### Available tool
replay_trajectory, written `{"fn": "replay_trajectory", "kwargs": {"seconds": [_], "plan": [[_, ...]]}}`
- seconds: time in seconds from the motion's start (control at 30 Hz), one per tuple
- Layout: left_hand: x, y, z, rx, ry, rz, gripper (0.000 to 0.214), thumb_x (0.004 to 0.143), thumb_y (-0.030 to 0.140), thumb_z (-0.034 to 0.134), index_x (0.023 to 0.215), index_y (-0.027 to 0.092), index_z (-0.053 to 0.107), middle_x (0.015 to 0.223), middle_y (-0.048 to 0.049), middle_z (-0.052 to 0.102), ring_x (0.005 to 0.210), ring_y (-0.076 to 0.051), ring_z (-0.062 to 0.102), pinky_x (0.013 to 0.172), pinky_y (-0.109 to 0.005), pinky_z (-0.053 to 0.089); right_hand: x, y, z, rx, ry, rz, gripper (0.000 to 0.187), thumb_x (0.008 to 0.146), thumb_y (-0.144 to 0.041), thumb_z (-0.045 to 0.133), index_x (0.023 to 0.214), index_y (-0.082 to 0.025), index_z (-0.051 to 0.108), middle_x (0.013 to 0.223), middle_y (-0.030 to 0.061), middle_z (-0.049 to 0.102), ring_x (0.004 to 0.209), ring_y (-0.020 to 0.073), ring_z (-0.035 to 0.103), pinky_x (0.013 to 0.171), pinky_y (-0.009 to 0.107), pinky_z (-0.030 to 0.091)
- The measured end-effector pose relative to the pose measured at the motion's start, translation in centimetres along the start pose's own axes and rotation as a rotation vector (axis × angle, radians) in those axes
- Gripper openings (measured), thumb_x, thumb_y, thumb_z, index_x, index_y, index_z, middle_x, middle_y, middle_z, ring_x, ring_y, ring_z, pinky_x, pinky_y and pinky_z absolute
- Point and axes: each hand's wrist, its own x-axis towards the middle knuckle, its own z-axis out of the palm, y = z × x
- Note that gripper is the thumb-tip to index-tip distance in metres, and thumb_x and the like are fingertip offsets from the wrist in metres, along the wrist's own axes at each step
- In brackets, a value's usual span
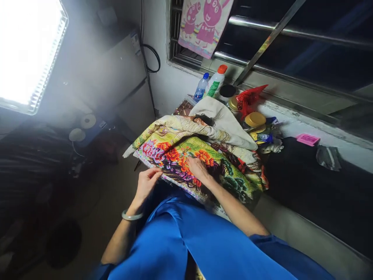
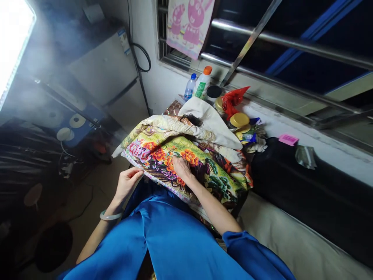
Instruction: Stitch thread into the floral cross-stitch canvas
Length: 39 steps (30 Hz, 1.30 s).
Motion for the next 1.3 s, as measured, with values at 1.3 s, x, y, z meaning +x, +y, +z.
{"fn": "replay_trajectory", "kwargs": {"seconds": [1.3], "plan": [[2.1,0.2,5.1,0.147,-0.182,0.176,0.015,0.074,0.026,0.057,0.069,0.017,0.068,0.066,-0.0026,0.065,0.061,-0.014,0.054,0.060,-0.025,0.041,-3.8,-0.7,-3.5,0.806,0.129,-0.385,0.023,0.083,-0.034,0.051,0.077,-0.019,0.067,0.072,0.0024,0.069,0.065,0.0148,0.060,0.064,0.026,0.046]]}}
